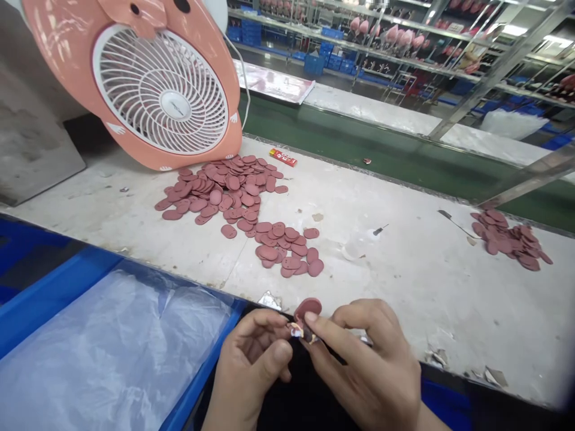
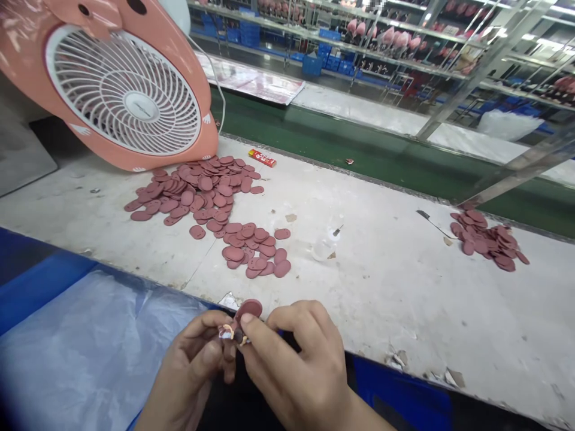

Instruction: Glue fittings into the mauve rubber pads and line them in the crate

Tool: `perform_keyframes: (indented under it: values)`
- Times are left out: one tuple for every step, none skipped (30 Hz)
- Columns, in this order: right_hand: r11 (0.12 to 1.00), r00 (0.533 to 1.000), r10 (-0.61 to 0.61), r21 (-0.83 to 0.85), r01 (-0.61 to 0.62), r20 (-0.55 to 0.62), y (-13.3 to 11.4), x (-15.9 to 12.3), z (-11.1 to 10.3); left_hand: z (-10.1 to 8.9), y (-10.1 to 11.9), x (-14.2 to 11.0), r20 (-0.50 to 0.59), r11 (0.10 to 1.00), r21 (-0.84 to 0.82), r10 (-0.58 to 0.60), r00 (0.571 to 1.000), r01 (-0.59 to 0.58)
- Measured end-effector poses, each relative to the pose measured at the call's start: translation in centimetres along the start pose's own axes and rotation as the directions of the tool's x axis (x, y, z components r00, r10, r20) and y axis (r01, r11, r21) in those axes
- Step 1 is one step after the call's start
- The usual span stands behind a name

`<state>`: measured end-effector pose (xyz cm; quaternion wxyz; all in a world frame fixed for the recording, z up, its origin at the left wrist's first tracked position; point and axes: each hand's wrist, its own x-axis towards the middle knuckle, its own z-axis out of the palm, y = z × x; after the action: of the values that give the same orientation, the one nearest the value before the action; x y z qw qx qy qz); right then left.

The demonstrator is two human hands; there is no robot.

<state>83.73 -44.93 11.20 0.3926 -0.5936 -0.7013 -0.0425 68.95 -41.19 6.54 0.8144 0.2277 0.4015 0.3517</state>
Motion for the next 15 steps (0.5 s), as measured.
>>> perform_keyframes:
  values:
    - [0.997,0.998,-0.048,-0.054,0.047,-0.027,-0.1,-0.2,0.5,-0.1,0.1,0.0,-0.023,0.997,0.047,0.066,0.998,-0.065]
    - [0.992,0.995,-0.093,-0.091,0.089,-0.041,-0.1,-0.3,1.0,-0.1,0.2,0.0,-0.033,0.991,0.082,0.109,0.993,-0.106]
    - [0.986,0.991,-0.126,-0.112,0.121,-0.040,-0.1,-0.3,1.5,-0.2,0.3,0.0,-0.044,0.986,0.106,0.135,0.990,-0.130]
    - [0.983,0.988,-0.148,-0.119,0.142,-0.035,-0.2,-0.3,1.9,-0.1,0.4,0.0,-0.063,0.983,0.123,0.147,0.987,-0.139]
    - [0.981,0.987,-0.158,-0.115,0.154,-0.027,-0.2,-0.2,2.3,-0.1,0.5,0.0,-0.089,0.981,0.134,0.153,0.984,-0.140]
    - [0.983,0.988,-0.155,-0.108,0.152,-0.021,-0.3,0.0,2.6,-0.1,0.6,0.0,-0.121,0.981,0.139,0.155,0.981,-0.138]
    - [0.983,0.988,-0.152,-0.103,0.149,-0.020,-0.5,0.2,2.8,-0.2,0.7,0.0,-0.155,0.981,0.138,0.155,0.976,-0.134]
    - [0.982,0.987,-0.162,-0.103,0.159,-0.021,-0.7,0.3,2.9,-0.4,0.8,0.0,-0.188,0.982,0.130,0.158,0.969,-0.135]
    - [0.978,0.983,-0.183,-0.104,0.181,-0.015,-1.0,0.3,2.9,-0.8,0.9,0.0,-0.221,0.983,0.123,0.162,0.962,-0.137]
    - [0.973,0.978,-0.209,-0.106,0.207,-0.006,-1.4,0.3,2.7,-1.5,1.1,-0.1,-0.260,0.981,0.123,0.175,0.950,-0.147]
    - [0.969,0.974,-0.224,-0.110,0.222,-0.007,-1.7,0.1,2.5,-2.5,1.3,0.0,-0.308,0.977,0.142,0.199,0.930,-0.162]
    - [0.969,0.975,-0.221,-0.116,0.217,-0.026,-2.0,-0.3,2.3,-3.7,1.5,0.1,-0.361,0.964,0.203,0.238,0.901,-0.174]
    - [0.975,0.979,-0.190,-0.128,0.180,-0.072,-2.1,-0.8,2.1,-5.2,1.7,0.3,-0.413,0.940,0.294,0.289,0.864,-0.174]
    - [0.982,0.981,-0.141,-0.144,0.122,-0.132,-2.2,-1.3,1.9,-6.9,1.8,0.6,-0.451,0.902,0.405,0.340,0.825,-0.150]
    - [0.984,0.974,-0.114,-0.159,0.083,-0.194,-2.1,-1.9,1.7,-8.7,1.9,1.1,-0.476,0.835,0.542,0.397,0.785,-0.094]
